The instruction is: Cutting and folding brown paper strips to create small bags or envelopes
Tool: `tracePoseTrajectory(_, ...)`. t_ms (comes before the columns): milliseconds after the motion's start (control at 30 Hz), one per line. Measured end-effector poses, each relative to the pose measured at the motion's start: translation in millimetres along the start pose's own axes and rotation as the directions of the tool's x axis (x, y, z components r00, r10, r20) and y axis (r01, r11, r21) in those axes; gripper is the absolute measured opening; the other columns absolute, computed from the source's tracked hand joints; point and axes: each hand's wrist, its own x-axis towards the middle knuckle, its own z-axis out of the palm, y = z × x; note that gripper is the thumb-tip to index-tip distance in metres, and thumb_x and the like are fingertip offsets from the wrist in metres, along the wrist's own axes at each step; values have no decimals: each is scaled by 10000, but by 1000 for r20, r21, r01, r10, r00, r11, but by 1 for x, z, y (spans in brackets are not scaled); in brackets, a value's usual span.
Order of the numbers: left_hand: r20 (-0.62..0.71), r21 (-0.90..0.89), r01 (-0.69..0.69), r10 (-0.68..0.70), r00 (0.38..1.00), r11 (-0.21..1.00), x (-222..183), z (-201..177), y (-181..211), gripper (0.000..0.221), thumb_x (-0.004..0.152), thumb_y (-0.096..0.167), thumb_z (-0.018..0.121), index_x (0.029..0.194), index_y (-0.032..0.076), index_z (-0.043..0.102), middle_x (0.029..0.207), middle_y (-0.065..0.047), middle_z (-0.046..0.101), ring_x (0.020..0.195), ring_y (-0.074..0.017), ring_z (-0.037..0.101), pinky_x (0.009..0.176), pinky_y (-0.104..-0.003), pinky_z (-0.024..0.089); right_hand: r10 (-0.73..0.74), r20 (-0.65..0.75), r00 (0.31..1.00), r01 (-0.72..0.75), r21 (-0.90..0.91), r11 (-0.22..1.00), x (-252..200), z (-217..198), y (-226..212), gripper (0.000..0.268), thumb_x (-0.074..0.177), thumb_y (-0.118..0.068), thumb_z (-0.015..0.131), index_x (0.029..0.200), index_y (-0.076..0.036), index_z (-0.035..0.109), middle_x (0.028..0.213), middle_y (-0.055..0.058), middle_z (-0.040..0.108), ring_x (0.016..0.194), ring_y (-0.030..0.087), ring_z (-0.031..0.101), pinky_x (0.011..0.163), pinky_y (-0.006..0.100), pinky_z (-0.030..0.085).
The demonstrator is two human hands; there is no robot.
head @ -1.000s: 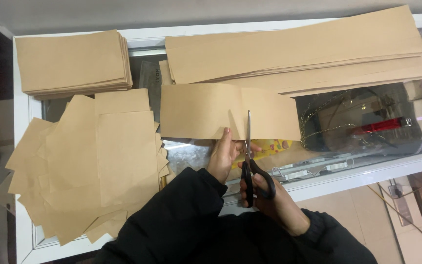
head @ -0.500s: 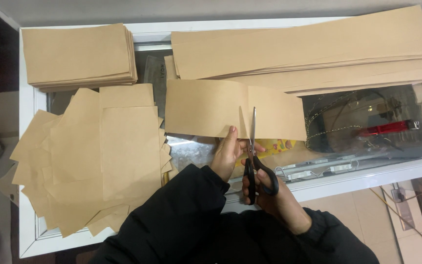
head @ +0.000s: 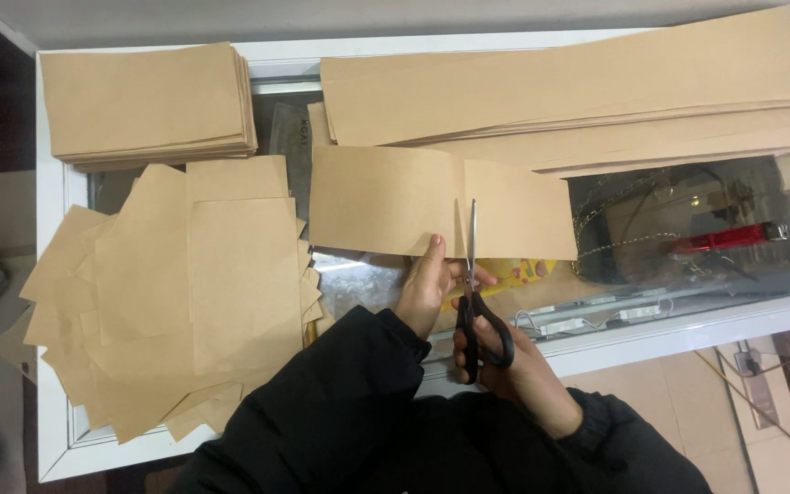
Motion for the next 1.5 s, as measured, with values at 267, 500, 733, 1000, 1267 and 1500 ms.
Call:
tracePoseTrajectory(267, -31, -1, 26, -26, 999, 1000, 3, 0, -4, 962, 1025, 698, 124, 864, 3, 769, 966, -213, 777, 1025, -297, 721, 958, -376, 521, -38, 105, 994, 36, 26, 999, 8, -12, 9, 322, 1000, -268, 658, 1227, -63, 560, 901, 116, 566, 750, 218, 550, 647, 369, 444)
tracePoseTrajectory(500, -56, -108, 5, -11, 998, 994, 13, -5, -22, 868, 1053, 676, 198, 876, -15, 693, 921, -212, 746, 792, -265, 686, 664, -325, 486, -50, 127, 991, 51, 0, 999, 4, -7, 6, 432, 1004, -248, 638, 1360, -12, 575, 921, 110, 554, 743, 205, 542, 643, 351, 464)
tracePoseTrajectory(733, -49, -79, -24, 21, 999, 997, 15, -7, -24, 872, 1051, 679, 191, 843, -4, 692, 885, -201, 747, 723, -232, 649, 652, -310, 472, -52, 141, 989, 54, -12, 998, 9, -15, 10, 453, 996, -231, 651, 1384, -10, 575, 915, 116, 571, 757, 211, 567, 629, 336, 469)
tracePoseTrajectory(1000, -59, -128, -18, 11, 998, 992, 16, -6, -25, 871, 1050, 676, 216, 854, -29, 688, 869, -209, 728, 700, -229, 611, 555, -298, 377, -56, 169, 984, 69, -73, 995, 14, -22, 14, 381, 1002, -238, 663, 1307, -18, 605, 802, 68, 522, 643, 173, 510, 582, 285, 423)
tracePoseTrajectory(1267, -73, -114, 12, -20, 997, 993, 13, -5, -19, 856, 1047, 670, 210, 889, -30, 676, 879, -210, 715, 788, -265, 652, 618, -329, 445, -39, 147, 988, 56, -113, 992, 17, -28, 16, 348, 983, -241, 694, 1247, -35, 600, 773, 88, 546, 596, 164, 506, 530, 245, 415)
tracePoseTrajectory(1500, -84, -190, 31, -48, 995, 981, 17, -6, -24, 843, 1037, 688, 246, 936, -44, 651, 858, -214, 709, 689, -262, 634, 529, -314, 397, -2, 93, 996, 17, -162, 987, 13, -21, 9, 391, 965, -246, 702, 1292, -48, 621, 756, 83, 556, 543, 141, 497, 493, 217, 386)
